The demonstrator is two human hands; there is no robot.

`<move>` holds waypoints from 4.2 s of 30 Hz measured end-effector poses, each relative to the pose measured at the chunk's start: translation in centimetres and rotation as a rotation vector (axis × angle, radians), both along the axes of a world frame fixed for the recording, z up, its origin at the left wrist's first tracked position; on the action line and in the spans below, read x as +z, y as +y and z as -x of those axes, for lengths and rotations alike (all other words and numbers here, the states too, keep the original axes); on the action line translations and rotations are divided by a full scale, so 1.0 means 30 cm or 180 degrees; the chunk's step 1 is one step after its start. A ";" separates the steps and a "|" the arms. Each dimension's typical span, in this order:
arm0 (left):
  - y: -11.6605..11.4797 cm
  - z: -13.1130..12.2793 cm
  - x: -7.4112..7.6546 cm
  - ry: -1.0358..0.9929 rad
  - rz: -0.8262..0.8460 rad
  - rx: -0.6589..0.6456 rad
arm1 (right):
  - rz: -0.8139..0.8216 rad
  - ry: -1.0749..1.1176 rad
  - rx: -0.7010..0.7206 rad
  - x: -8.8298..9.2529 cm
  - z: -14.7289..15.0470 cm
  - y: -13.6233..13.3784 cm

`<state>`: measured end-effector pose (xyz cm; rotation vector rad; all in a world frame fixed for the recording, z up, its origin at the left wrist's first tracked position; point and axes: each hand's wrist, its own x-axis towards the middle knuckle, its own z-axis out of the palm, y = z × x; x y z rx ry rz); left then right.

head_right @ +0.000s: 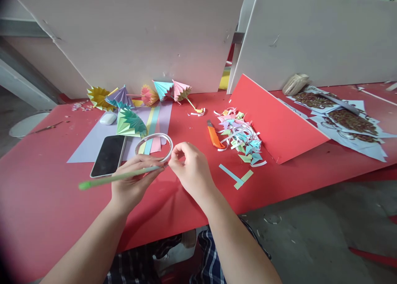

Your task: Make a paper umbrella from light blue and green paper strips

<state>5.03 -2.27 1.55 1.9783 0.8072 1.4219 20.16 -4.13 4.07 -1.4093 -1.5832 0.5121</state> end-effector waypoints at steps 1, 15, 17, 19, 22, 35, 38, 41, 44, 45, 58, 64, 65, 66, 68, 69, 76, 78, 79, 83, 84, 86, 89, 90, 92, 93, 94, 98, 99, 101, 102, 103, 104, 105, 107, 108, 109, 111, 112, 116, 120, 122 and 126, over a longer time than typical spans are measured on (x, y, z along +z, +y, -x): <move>-0.004 0.000 0.001 0.0112 -0.0223 0.0078 | 0.0168 0.0252 0.0041 0.001 0.002 0.000; -0.023 -0.004 -0.019 0.0381 -0.0721 0.0304 | 0.0929 0.2648 0.0391 -0.032 -0.040 0.042; -0.009 -0.012 -0.020 0.0126 -0.0361 0.0306 | 0.0949 0.2732 0.0311 -0.036 -0.060 0.044; 0.003 -0.024 -0.023 -0.0033 0.0130 0.0206 | 0.0934 0.2854 0.0257 -0.044 -0.071 0.045; 0.018 -0.043 -0.030 -0.0196 0.0898 0.0064 | 0.0939 0.3050 0.0346 -0.057 -0.072 0.047; 0.054 -0.048 -0.037 -0.1661 0.2787 -0.0427 | 0.0785 0.2527 0.0331 -0.049 -0.040 0.033; 0.051 -0.050 -0.040 -0.1687 0.2841 -0.0298 | 0.0857 0.1992 0.0422 -0.037 -0.023 0.015; 0.049 -0.051 -0.043 -0.1688 0.2847 -0.0138 | 0.0863 0.1164 0.0613 -0.029 0.000 -0.008; 0.045 -0.052 -0.043 -0.1670 0.2731 -0.0076 | 0.0549 0.0486 0.0827 -0.038 0.024 -0.025; 0.043 -0.052 -0.042 -0.1676 0.2705 -0.0082 | 0.0432 0.0367 0.0826 -0.043 0.030 -0.027; 0.037 -0.053 -0.047 -0.1939 0.2766 -0.0401 | 0.0273 0.0564 0.0262 -0.068 0.008 0.006; 0.041 -0.054 -0.057 -0.1995 0.2852 -0.0494 | 0.0557 0.0711 0.0252 -0.069 -0.002 0.013; 0.042 -0.053 -0.058 -0.1987 0.2873 -0.0512 | 0.0593 0.0718 0.0257 -0.067 -0.004 0.013; 0.043 -0.053 -0.059 -0.1981 0.2892 -0.0539 | 0.0617 0.0720 0.0261 -0.065 -0.005 0.014; 0.045 -0.051 -0.061 -0.1988 0.2917 -0.0594 | 0.0627 0.0717 0.0254 -0.062 -0.006 0.013; 0.046 -0.050 -0.061 -0.2000 0.2924 -0.0616 | 0.0611 0.0711 0.0247 -0.062 -0.006 0.013; 0.049 -0.049 -0.061 -0.2024 0.2949 -0.0711 | 0.0410 0.0591 0.0143 -0.067 -0.003 0.009; 0.047 -0.050 -0.059 -0.2029 0.2946 -0.0712 | 0.0377 0.0602 0.0101 -0.068 -0.003 0.007; 0.047 -0.050 -0.058 -0.2035 0.2941 -0.0711 | 0.0355 0.0610 0.0085 -0.068 -0.003 0.007; 0.044 -0.050 -0.052 -0.2025 0.2916 -0.0701 | 0.0235 0.0642 0.0038 -0.071 0.000 0.004; 0.044 -0.050 -0.050 -0.2019 0.2908 -0.0702 | 0.0215 0.0650 0.0031 -0.071 0.002 0.004; 0.044 -0.050 -0.049 -0.2013 0.2881 -0.0690 | 0.0227 0.0674 0.0036 -0.072 0.003 0.006; 0.045 -0.050 -0.049 -0.2022 0.2879 -0.0632 | 0.0313 0.0758 0.0041 -0.069 0.004 0.009; 0.045 -0.051 -0.049 -0.2030 0.2892 -0.0612 | 0.0341 0.0794 0.0035 -0.066 0.003 0.009; 0.047 -0.051 -0.051 -0.2058 0.2921 -0.0582 | 0.0357 0.0857 0.0003 -0.059 0.002 0.006; 0.047 -0.051 -0.052 -0.2082 0.2928 -0.0562 | 0.0347 0.0876 -0.0007 -0.054 0.002 0.003; 0.047 -0.051 -0.052 -0.2106 0.2927 -0.0543 | 0.0324 0.0877 -0.0002 -0.049 0.002 -0.001; 0.046 -0.051 -0.049 -0.2145 0.2905 -0.0503 | 0.0230 0.0599 0.0202 -0.040 0.008 -0.013; 0.045 -0.051 -0.048 -0.2131 0.2902 -0.0515 | 0.0231 0.0496 0.0237 -0.042 0.010 -0.014; 0.043 -0.051 -0.045 -0.2106 0.2900 -0.0554 | 0.0248 0.0364 0.0215 -0.048 0.013 -0.012; 0.043 -0.051 -0.043 -0.2104 0.2895 -0.0577 | 0.0257 0.0347 0.0175 -0.052 0.014 -0.009; 0.042 -0.051 -0.043 -0.2108 0.2894 -0.0595 | 0.0268 0.0347 0.0136 -0.055 0.014 -0.007; 0.042 -0.051 -0.043 -0.2112 0.2896 -0.0609 | 0.0273 0.0360 0.0103 -0.058 0.014 -0.004; 0.041 -0.051 -0.043 -0.2119 0.2904 -0.0619 | 0.0278 0.0373 0.0082 -0.060 0.014 -0.002; 0.041 -0.051 -0.044 -0.2128 0.2912 -0.0650 | 0.0289 0.0390 0.0066 -0.062 0.013 0.000; 0.042 -0.051 -0.045 -0.2132 0.2912 -0.0669 | 0.0294 0.0402 0.0066 -0.062 0.012 0.001; 0.042 -0.051 -0.045 -0.2137 0.2910 -0.0690 | 0.0300 0.0420 0.0066 -0.062 0.011 0.001; 0.042 -0.052 -0.046 -0.2145 0.2898 -0.0715 | 0.0322 0.0469 0.0081 -0.064 0.009 0.002; 0.042 -0.052 -0.046 -0.2144 0.2891 -0.0715 | 0.0337 0.0505 0.0098 -0.065 0.007 0.003; 0.040 -0.054 -0.044 -0.2103 0.2897 -0.0659 | 0.0442 0.0682 0.0153 -0.070 0.002 0.006; 0.039 -0.053 -0.044 -0.2065 0.2898 -0.0651 | 0.0496 0.0708 0.0114 -0.072 -0.002 0.007; 0.040 -0.052 -0.045 -0.2068 0.2906 -0.0672 | 0.0473 0.0675 0.0107 -0.072 -0.002 0.007; 0.041 -0.052 -0.045 -0.2089 0.2923 -0.0719 | 0.0401 0.0626 0.0099 -0.073 -0.002 0.007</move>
